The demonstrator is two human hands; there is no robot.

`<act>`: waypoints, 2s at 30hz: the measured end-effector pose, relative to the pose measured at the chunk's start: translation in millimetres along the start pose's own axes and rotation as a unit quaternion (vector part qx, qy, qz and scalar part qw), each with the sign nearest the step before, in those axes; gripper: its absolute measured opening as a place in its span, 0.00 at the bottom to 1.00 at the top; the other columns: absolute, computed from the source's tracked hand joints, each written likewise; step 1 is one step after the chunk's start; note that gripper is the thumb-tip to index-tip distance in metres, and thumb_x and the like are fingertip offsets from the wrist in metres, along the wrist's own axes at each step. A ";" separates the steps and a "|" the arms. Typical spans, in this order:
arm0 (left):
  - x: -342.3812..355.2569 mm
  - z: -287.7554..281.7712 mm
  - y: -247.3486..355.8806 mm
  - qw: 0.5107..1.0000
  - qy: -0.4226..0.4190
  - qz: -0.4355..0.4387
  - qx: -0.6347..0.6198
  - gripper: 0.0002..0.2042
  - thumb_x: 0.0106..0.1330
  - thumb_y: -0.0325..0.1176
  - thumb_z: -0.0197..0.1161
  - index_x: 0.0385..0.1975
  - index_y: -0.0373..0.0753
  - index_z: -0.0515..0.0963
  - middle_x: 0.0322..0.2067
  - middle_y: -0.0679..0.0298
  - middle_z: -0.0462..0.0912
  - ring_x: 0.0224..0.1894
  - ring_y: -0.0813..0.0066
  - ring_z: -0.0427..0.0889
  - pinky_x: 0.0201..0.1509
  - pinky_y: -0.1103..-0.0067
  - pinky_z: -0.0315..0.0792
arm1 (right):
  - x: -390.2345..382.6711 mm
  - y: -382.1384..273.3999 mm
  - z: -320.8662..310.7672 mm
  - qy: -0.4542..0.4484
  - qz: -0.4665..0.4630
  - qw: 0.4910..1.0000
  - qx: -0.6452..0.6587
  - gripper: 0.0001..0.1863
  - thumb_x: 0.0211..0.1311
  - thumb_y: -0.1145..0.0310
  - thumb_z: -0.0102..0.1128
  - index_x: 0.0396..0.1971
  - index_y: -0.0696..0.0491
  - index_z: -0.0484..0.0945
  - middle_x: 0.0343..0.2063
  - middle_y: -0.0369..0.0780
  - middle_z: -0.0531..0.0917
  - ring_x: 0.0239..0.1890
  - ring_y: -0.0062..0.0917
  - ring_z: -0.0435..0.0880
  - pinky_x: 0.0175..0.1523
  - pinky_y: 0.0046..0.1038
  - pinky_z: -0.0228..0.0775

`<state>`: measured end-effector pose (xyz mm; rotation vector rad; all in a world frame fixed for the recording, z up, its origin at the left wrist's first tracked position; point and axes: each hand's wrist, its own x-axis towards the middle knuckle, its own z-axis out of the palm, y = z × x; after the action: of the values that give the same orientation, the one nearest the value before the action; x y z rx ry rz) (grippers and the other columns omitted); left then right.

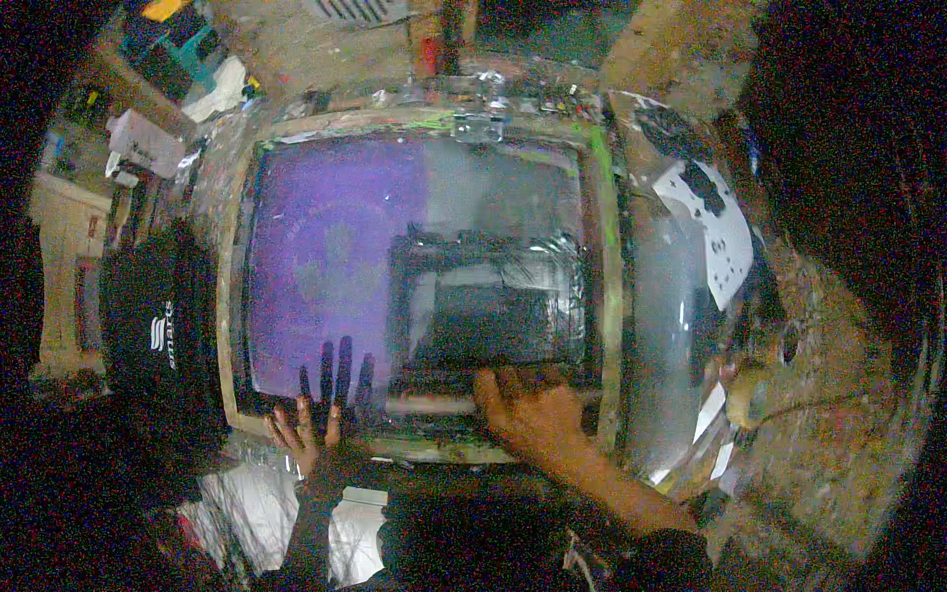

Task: The person performs screen printing on black t-shirts using a squeegee to spread ink across a mesh screen. A coworker assists by removing the printed shirts and placing them on a stack. The process is repeated multiple times throughout the clip.

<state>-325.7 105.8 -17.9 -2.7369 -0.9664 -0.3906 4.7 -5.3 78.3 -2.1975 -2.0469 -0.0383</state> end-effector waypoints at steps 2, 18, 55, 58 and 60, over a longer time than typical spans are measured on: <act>0.3 3.0 1.6 1.000 0.027 0.002 -0.003 0.46 0.53 0.74 0.65 0.71 0.58 0.68 0.78 0.50 0.52 0.79 0.33 0.40 0.70 0.26 0.41 | -25.5 -11.9 1.9 0.005 -0.013 0.999 -0.043 0.20 0.46 0.56 0.72 0.35 0.50 0.75 0.25 0.37 0.80 0.29 0.31 0.85 0.34 0.35 0.74; 17.1 -1.8 7.9 0.999 0.021 -0.013 -0.025 0.57 0.42 0.72 0.72 0.74 0.48 0.64 0.79 0.52 0.50 0.79 0.36 0.40 0.76 0.36 0.36 | 41.1 24.1 -17.6 -0.123 0.025 0.992 0.014 0.33 0.63 0.32 0.56 0.46 0.49 0.73 0.28 0.49 0.86 0.32 0.49 0.87 0.36 0.47 0.77; 69.9 -96.3 5.2 0.938 0.329 -0.110 -0.004 0.57 0.43 0.78 0.69 0.71 0.48 0.64 0.73 0.43 0.56 0.76 0.36 0.47 0.73 0.34 0.48 | -24.2 -42.8 -101.0 0.319 0.054 0.944 -0.060 0.30 0.53 0.35 0.68 0.28 0.51 0.76 0.29 0.38 0.77 0.33 0.32 0.77 0.48 0.44 0.65; 115.6 -87.9 19.4 0.887 0.414 -0.176 -0.105 0.49 0.57 0.67 0.70 0.68 0.35 0.61 0.65 0.42 0.64 0.73 0.40 0.57 0.73 0.46 0.57 | 21.7 -15.8 -161.4 0.339 0.053 0.935 -0.093 0.31 0.54 0.34 0.68 0.25 0.51 0.75 0.26 0.41 0.79 0.30 0.36 0.80 0.42 0.44 0.66; 146.1 -62.8 15.0 0.888 0.369 -0.242 -0.132 0.42 0.65 0.58 0.67 0.67 0.32 0.61 0.64 0.41 0.65 0.72 0.42 0.59 0.73 0.50 0.59 | 56.1 2.7 -196.7 0.337 0.033 0.937 -0.086 0.31 0.56 0.35 0.66 0.31 0.53 0.78 0.29 0.43 0.83 0.33 0.37 0.84 0.40 0.44 0.69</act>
<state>-217.7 161.4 85.8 -2.1513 -1.3891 -1.6018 26.4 26.8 279.2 -1.9478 -1.6182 -0.8636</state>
